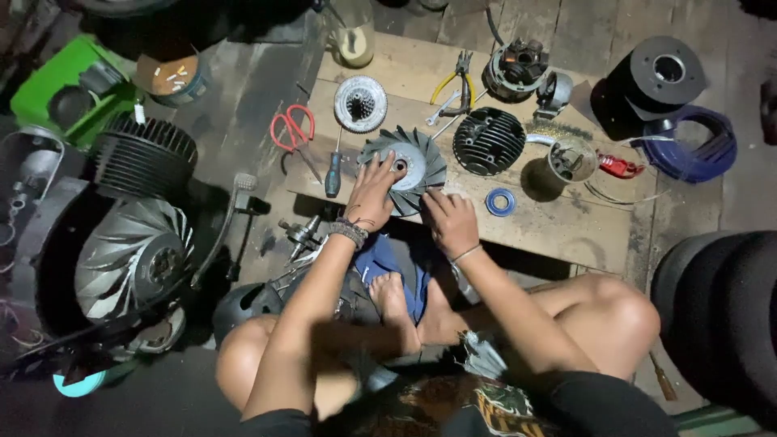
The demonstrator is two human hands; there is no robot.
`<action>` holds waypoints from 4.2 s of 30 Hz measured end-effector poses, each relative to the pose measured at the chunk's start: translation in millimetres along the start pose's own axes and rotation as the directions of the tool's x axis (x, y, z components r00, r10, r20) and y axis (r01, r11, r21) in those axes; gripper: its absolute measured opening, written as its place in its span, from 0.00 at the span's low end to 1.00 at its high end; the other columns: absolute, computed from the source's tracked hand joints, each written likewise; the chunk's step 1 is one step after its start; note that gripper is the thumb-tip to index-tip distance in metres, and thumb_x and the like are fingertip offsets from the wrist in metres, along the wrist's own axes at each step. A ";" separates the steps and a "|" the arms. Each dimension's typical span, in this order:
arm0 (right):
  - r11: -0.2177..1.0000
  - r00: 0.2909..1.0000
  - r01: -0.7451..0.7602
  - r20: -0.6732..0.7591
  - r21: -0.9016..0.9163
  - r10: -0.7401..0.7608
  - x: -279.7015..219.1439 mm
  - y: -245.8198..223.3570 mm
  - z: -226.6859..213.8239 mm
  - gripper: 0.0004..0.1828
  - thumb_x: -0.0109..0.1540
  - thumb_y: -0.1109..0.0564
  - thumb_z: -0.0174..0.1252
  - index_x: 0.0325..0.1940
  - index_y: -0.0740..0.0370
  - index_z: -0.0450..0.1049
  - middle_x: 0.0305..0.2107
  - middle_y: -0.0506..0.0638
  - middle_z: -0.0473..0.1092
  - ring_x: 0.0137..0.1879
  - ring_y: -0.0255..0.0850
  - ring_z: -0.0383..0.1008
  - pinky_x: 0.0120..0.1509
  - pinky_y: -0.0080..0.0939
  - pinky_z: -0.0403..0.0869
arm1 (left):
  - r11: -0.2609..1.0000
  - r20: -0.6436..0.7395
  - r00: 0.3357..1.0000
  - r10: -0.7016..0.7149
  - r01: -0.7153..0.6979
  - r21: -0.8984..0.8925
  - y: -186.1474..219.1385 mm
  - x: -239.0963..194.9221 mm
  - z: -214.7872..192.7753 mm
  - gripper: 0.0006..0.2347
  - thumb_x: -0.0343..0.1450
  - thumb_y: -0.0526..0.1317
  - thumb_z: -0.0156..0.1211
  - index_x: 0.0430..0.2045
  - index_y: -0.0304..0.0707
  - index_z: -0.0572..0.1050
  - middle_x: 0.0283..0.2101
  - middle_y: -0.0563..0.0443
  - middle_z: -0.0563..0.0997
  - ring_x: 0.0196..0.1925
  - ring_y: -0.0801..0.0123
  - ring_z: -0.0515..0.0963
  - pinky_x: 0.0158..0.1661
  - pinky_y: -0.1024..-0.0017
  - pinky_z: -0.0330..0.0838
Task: Inspecting a motorcycle flywheel assembly by rotating it by hand to check for defects or damage.
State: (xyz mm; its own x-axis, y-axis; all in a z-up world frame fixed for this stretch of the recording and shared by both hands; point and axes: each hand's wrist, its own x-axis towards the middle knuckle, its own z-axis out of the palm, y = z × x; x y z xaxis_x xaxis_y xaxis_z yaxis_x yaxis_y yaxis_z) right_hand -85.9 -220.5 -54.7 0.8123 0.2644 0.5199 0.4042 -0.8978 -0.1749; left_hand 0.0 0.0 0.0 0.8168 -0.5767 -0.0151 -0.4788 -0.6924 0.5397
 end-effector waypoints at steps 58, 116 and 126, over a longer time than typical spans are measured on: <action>0.468 0.630 -0.775 0.455 0.426 0.629 83.0 45.8 -30.4 0.11 0.59 0.48 0.64 0.42 0.48 0.85 0.40 0.53 0.80 0.54 0.54 0.78 0.59 0.55 0.72 | 0.997 -0.008 0.999 -0.038 0.037 -0.071 1.4 1.4 0.8 0.30 0.65 0.27 0.54 0.66 0.53 0.67 0.80 0.50 0.46 0.80 0.48 0.39 0.74 0.46 0.32; 0.569 0.670 -0.742 0.423 0.354 0.611 81.4 69.4 25.3 0.11 0.57 0.53 0.63 0.41 0.55 0.84 0.33 0.56 0.79 0.49 0.55 0.80 0.51 0.56 0.76 | 0.990 0.024 0.999 -0.035 0.038 -0.136 -0.8 5.4 -1.9 0.28 0.64 0.33 0.60 0.64 0.52 0.68 0.79 0.52 0.47 0.80 0.48 0.39 0.73 0.43 0.30; 0.988 0.996 0.089 0.007 -0.130 -0.089 27.2 0.0 -18.8 0.21 0.63 0.57 0.55 0.61 0.47 0.76 0.46 0.48 0.72 0.50 0.49 0.69 0.51 0.50 0.65 | 0.989 0.024 0.997 -0.068 0.070 -0.130 5.3 3.5 -8.5 0.27 0.65 0.38 0.61 0.63 0.54 0.68 0.79 0.52 0.48 0.80 0.49 0.41 0.74 0.43 0.32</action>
State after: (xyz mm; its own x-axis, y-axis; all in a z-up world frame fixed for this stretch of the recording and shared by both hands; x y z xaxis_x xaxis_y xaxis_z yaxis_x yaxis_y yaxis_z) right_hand -71.7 -219.9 -24.8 0.7763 0.3457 0.5271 0.4170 -0.9087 -0.0181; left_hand 3.1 -2.0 10.0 0.8394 -0.5387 -0.0722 -0.3740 -0.6689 0.6424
